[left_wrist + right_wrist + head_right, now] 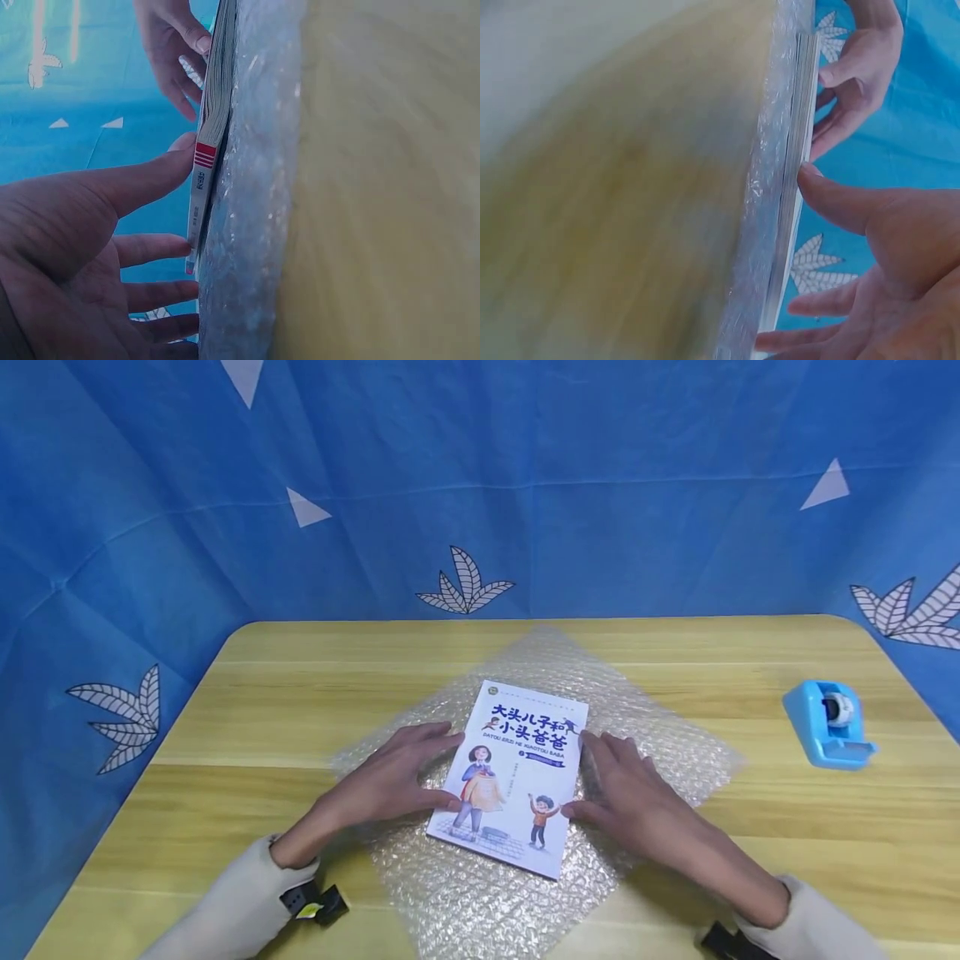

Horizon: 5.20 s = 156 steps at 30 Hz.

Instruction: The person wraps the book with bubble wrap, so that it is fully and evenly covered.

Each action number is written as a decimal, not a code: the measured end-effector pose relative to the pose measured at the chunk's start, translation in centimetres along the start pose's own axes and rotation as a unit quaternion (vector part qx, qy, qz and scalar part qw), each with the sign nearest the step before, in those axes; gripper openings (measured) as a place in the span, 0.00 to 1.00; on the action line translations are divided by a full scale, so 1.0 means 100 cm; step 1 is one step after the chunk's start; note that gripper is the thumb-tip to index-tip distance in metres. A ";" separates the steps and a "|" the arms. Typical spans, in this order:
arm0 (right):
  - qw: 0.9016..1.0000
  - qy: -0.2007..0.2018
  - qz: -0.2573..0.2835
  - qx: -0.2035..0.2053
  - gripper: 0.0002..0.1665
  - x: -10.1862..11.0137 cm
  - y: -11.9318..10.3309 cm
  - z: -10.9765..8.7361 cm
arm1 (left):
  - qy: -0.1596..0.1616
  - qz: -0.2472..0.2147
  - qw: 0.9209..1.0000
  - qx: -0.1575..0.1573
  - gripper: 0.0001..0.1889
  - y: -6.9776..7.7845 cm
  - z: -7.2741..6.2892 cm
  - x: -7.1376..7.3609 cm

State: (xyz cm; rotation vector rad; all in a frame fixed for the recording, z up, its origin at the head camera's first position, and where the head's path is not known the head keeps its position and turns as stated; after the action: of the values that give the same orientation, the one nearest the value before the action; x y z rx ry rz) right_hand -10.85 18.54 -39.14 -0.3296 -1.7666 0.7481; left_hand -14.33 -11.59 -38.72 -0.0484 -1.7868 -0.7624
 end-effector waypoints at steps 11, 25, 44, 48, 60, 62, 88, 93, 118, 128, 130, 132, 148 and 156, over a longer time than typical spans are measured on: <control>1.000 -0.008 0.006 0.015 0.62 0.015 0.020 -0.004 | -0.013 0.024 1.000 -0.015 0.48 0.011 0.013 -0.007; 1.000 -0.018 0.020 -0.005 0.64 0.023 0.031 -0.003 | -0.043 0.037 0.998 -0.039 0.48 0.016 0.014 -0.009; 1.000 -0.019 0.005 -0.002 0.61 0.025 0.030 0.000 | -0.136 0.159 0.940 -0.271 0.68 0.048 -0.036 -0.026; 1.000 -0.018 0.004 0.001 0.61 0.025 0.031 0.000 | -0.140 0.209 0.924 -0.289 0.64 0.054 -0.042 -0.032; 1.000 -0.016 -0.003 0.004 0.61 0.024 0.031 -0.002 | -0.146 0.228 0.915 -0.298 0.50 0.059 -0.044 -0.036; 1.000 -0.017 -0.003 0.005 0.61 0.024 0.031 -0.002 | -0.146 0.220 0.916 -0.302 0.46 0.059 -0.044 -0.035; 1.000 -0.010 -0.004 0.018 0.59 0.023 0.032 -0.003 | 0.008 0.118 0.954 -0.274 0.14 0.068 -0.018 -0.016; 1.000 -0.012 -0.001 0.019 0.59 0.024 0.032 -0.003 | 0.034 0.100 0.961 -0.254 0.12 0.069 -0.013 -0.014; 1.000 -0.020 -0.003 0.005 0.61 0.024 0.032 -0.001 | 0.060 0.108 0.987 -0.105 0.10 0.061 0.020 -0.024; 1.000 -0.021 0.015 0.006 0.56 0.022 0.025 -0.002 | 0.065 0.134 0.983 -0.106 0.08 0.062 0.022 -0.027; 0.999 -0.030 0.022 0.000 0.59 0.021 0.024 -0.002 | 0.067 0.134 0.983 -0.110 0.08 0.063 0.022 -0.027; 0.999 -0.037 0.021 -0.001 0.63 0.020 0.023 -0.002 | 0.068 0.135 0.982 -0.111 0.11 0.063 0.021 -0.026; 0.999 -0.043 -0.008 0.021 0.68 0.011 0.024 -0.006 | 0.019 0.131 0.984 -0.117 0.24 0.060 0.022 -0.027; 0.999 -0.042 -0.005 0.014 0.69 0.011 0.025 -0.006 | -0.016 0.127 0.982 -0.138 0.24 0.051 0.023 -0.021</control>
State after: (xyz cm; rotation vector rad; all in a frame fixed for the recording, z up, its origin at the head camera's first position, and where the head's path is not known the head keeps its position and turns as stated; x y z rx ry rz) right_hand -11.03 21.24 -39.79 -0.2737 -1.8349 0.7882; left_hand -13.49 -5.68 -38.53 -0.4663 -1.6544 -0.8206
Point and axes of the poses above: each hand's wrist, its own z-axis towards the middle knuckle, its own x-axis out of the back of the hand, y = z × x, the point moved 2 cm from there along z, towards the middle knuckle, and after that the axes turned 8 degrees about z, right-handed, at the moved point
